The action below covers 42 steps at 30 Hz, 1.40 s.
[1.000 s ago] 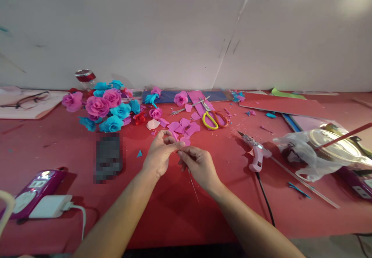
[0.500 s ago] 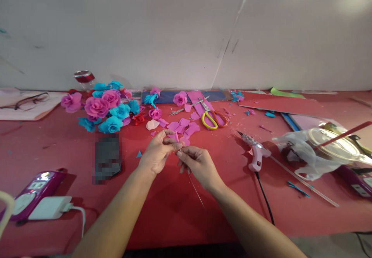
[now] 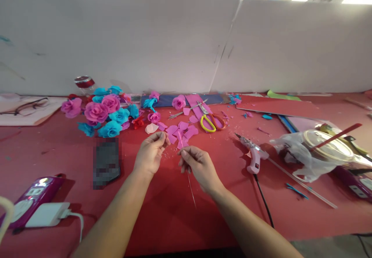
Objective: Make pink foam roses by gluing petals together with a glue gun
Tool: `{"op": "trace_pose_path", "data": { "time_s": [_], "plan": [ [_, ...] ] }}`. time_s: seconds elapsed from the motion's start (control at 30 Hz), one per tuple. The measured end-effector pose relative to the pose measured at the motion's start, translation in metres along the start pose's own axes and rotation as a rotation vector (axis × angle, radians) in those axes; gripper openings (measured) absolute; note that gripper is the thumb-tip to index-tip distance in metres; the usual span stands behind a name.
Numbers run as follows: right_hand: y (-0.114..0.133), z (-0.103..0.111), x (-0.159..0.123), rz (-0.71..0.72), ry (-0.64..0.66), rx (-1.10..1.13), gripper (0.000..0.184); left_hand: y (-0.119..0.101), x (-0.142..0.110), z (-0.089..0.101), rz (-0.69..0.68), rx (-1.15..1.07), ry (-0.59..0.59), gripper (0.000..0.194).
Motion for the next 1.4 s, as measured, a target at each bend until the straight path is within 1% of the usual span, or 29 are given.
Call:
{"op": "trace_pose_path", "data": {
  "time_s": [0.07,0.13,0.2,0.27,0.33,0.43,0.47,0.53,0.6,0.67,0.73,0.77,0.83,0.9,0.97,1.03,1.1,1.17,1.27,1.4],
  "plan": [
    [0.0,0.001,0.0,0.005,0.006,0.054,0.021,-0.001,0.0,0.0,0.041,-0.062,0.034,0.014],
    [0.0,0.002,0.0,-0.005,0.012,0.14,0.021,-0.002,-0.003,-0.002,0.089,-0.092,0.04,0.025],
    [0.001,0.003,0.0,-0.031,0.03,0.24,0.019,-0.002,-0.006,-0.005,0.13,-0.081,-0.006,0.039],
    [0.002,0.005,0.0,-0.037,0.068,0.346,0.017,-0.002,-0.009,-0.008,0.138,-0.024,-0.032,0.045],
    [0.004,0.006,0.0,-0.002,0.129,0.457,0.014,0.0,-0.009,-0.011,0.104,0.065,0.023,0.04],
    [0.008,0.004,0.0,0.072,0.281,0.594,0.014,0.004,-0.009,-0.014,0.066,0.133,0.133,0.015],
    [0.01,0.004,-0.001,0.091,0.336,0.622,0.015,0.005,-0.009,-0.014,0.062,0.124,0.141,0.013],
    [0.014,0.003,-0.003,0.122,0.432,0.661,0.019,0.007,-0.009,-0.014,0.068,0.083,0.131,0.018],
    [0.016,0.003,-0.005,0.143,0.499,0.69,0.023,0.005,-0.01,-0.014,0.073,0.044,0.129,0.016],
    [0.018,0.004,-0.006,0.157,0.551,0.711,0.027,0.003,-0.012,-0.016,0.08,0.03,0.18,0.013],
    [0.019,0.005,-0.007,0.16,0.573,0.719,0.031,0.0,-0.015,-0.02,0.092,0.015,0.251,0.011],
    [0.02,0.006,-0.007,0.157,0.558,0.714,0.033,-0.001,-0.016,-0.022,0.107,-0.004,0.274,0.012],
    [0.021,0.008,-0.006,0.15,0.464,0.685,0.035,0.0,-0.018,-0.025,0.144,-0.052,0.269,0.018],
    [0.022,0.012,-0.003,0.155,0.315,0.64,0.033,0.001,-0.018,-0.026,0.151,-0.07,0.204,0.025],
    [0.023,0.016,0.0,0.161,0.168,0.601,0.028,0.003,-0.016,-0.024,0.121,-0.031,0.121,0.03],
    [0.022,0.021,0.003,0.144,0.066,0.58,0.022,0.005,-0.013,-0.021,0.091,0.02,0.074,0.033],
    [0.018,0.024,0.005,0.108,0.0,0.564,0.018,0.008,-0.01,-0.017,0.078,0.056,0.087,0.027],
    [0.014,0.024,0.006,0.072,-0.052,0.513,0.017,0.012,-0.008,-0.015,0.078,0.083,0.125,0.016],
    [0.01,0.021,0.006,0.042,-0.123,0.375,0.018,0.015,-0.007,-0.015,0.086,0.108,0.139,0.019],
    [0.006,0.019,0.006,0.034,-0.172,0.247,0.02,0.017,-0.009,-0.019,0.109,0.092,0.161,0.02]
  ]
}}
Point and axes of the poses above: each hand's wrist, its own x-axis towards the middle knuckle, its own z-axis out of the back of the hand, y = z × x, the point moved 2 cm from there along x, towards the middle knuckle, and after that the axes turned 12 degrees about y, right-handed, at the moved point
